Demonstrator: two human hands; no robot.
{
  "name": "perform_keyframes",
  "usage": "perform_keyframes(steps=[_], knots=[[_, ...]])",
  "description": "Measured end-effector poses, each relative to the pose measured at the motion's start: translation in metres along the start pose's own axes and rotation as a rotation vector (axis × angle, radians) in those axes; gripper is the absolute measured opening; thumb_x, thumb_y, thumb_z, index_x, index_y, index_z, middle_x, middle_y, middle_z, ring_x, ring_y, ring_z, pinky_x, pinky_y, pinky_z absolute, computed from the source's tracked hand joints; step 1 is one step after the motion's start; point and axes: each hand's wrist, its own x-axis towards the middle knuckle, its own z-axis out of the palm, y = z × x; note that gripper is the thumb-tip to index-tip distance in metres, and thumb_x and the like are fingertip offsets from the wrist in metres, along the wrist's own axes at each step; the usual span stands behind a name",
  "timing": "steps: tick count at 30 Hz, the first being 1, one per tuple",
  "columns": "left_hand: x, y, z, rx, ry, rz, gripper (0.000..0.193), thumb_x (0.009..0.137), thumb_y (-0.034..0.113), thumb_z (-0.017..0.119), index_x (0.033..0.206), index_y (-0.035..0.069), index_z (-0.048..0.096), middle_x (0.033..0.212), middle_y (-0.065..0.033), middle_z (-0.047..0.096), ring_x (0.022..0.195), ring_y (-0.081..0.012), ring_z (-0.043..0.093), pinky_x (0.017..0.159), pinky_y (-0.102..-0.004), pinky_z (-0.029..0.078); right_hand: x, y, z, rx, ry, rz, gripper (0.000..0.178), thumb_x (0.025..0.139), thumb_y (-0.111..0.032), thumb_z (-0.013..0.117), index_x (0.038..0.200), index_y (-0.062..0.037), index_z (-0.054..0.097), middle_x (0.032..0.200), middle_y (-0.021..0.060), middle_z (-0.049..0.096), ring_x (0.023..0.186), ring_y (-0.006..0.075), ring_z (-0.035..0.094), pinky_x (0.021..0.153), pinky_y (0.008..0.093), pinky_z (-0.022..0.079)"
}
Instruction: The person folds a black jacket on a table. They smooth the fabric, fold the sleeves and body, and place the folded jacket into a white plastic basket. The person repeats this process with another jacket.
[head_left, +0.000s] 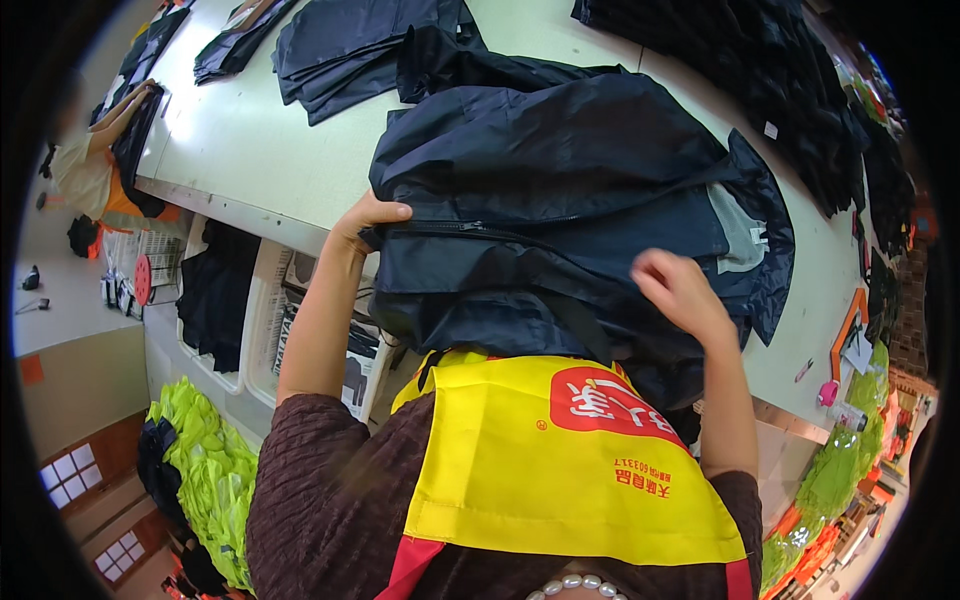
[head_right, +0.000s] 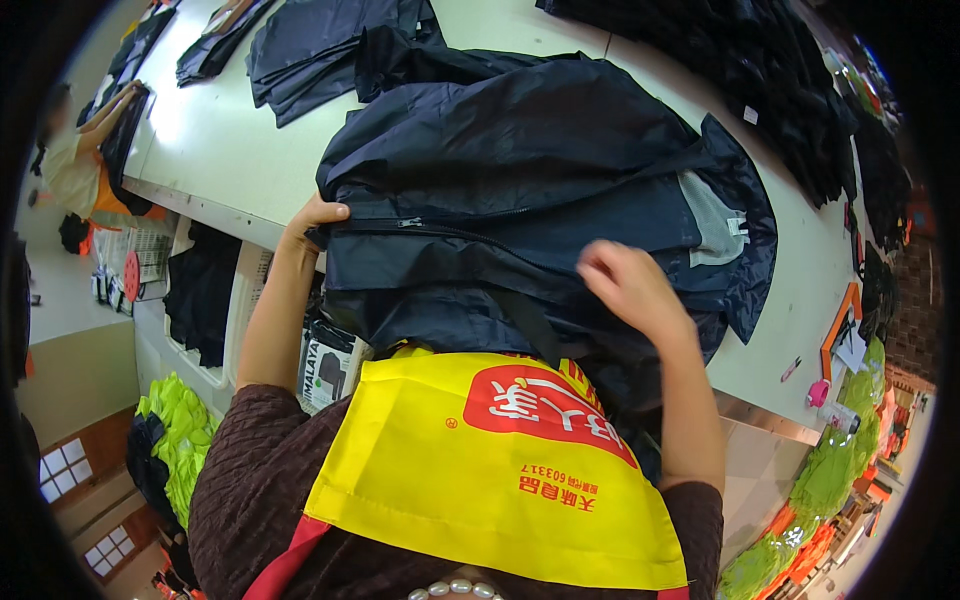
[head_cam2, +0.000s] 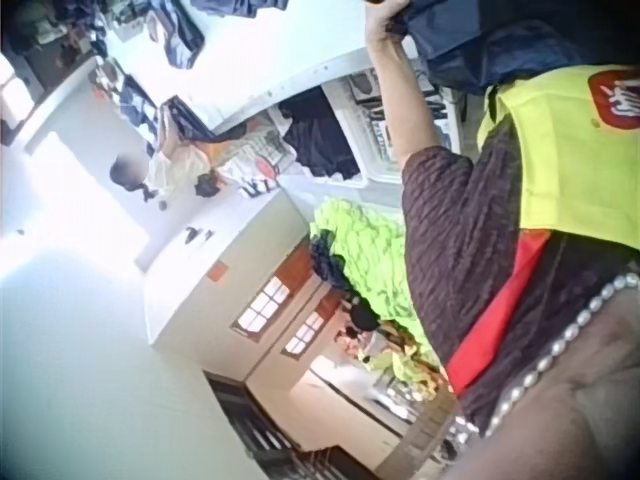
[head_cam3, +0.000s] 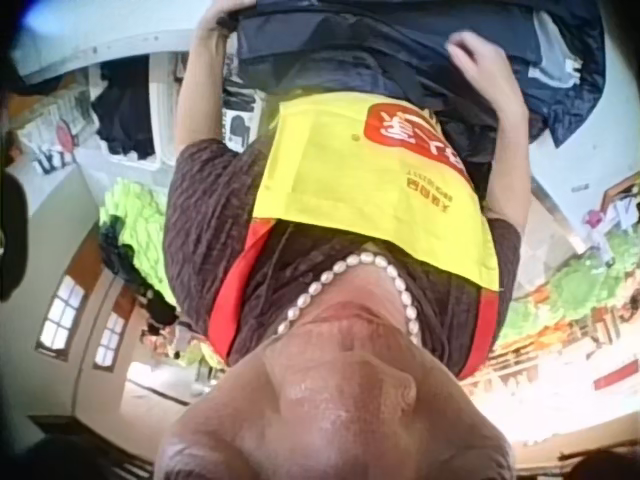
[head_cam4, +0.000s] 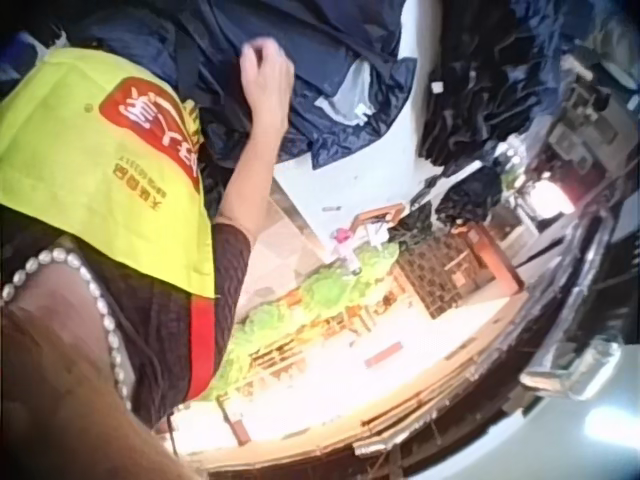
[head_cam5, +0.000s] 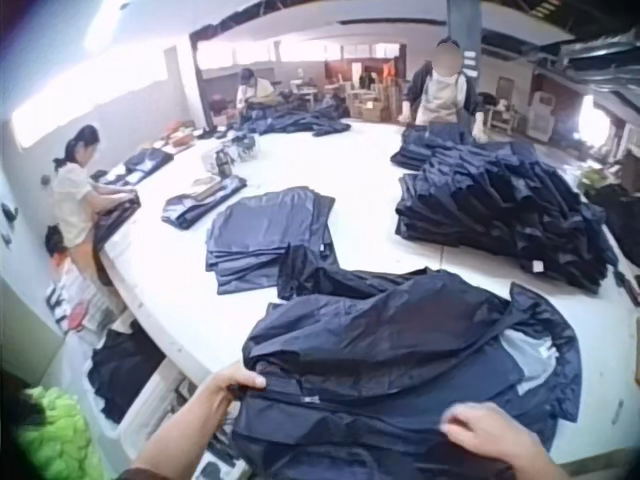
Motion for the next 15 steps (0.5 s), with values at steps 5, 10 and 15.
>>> perform_keyframes(steps=[5, 10, 15], knots=[[0.0, 0.002, 0.011, -0.087, -0.063, 0.016, 0.078, 0.053, 0.007, 0.074, 0.126, -0.002, 0.046, 0.113, -0.0148, 0.059, 0.099, -0.0273, 0.06, 0.092, -0.0367, 0.047, 0.071, -0.088, 0.074, 0.069, 0.197, -0.285, 0.023, 0.079, -0.022, 0.068, 0.087, -0.0014, 0.061, 0.082, 0.0144, 0.062, 0.073, 0.0285, 0.062, 0.065, 0.033, 0.051], [-0.019, 0.006, 0.036, -0.285, -0.065, 0.03, 0.074, 0.055, 0.002, 0.066, 0.126, -0.003, 0.046, 0.119, -0.0153, 0.057, 0.106, -0.0283, 0.059, 0.097, -0.0384, 0.045, 0.094, -0.107, 0.103, -0.241, 0.298, -0.445, 0.016, 0.078, -0.015, 0.069, 0.084, -0.0035, 0.059, 0.077, 0.0138, 0.059, 0.074, 0.0276, 0.062, 0.063, 0.0317, 0.053], [-0.017, 0.003, 0.038, -0.225, -0.137, 0.054, 0.078, 0.053, 0.005, 0.063, 0.127, -0.005, 0.043, 0.119, -0.0164, 0.056, 0.106, -0.029, 0.059, 0.098, -0.0386, 0.044, 0.091, -0.101, 0.096, 0.046, 0.342, -0.365, 0.011, 0.082, -0.01, 0.062, 0.077, 0.0, 0.059, 0.076, 0.0164, 0.062, 0.069, 0.0297, 0.061, 0.064, 0.0346, 0.051]])
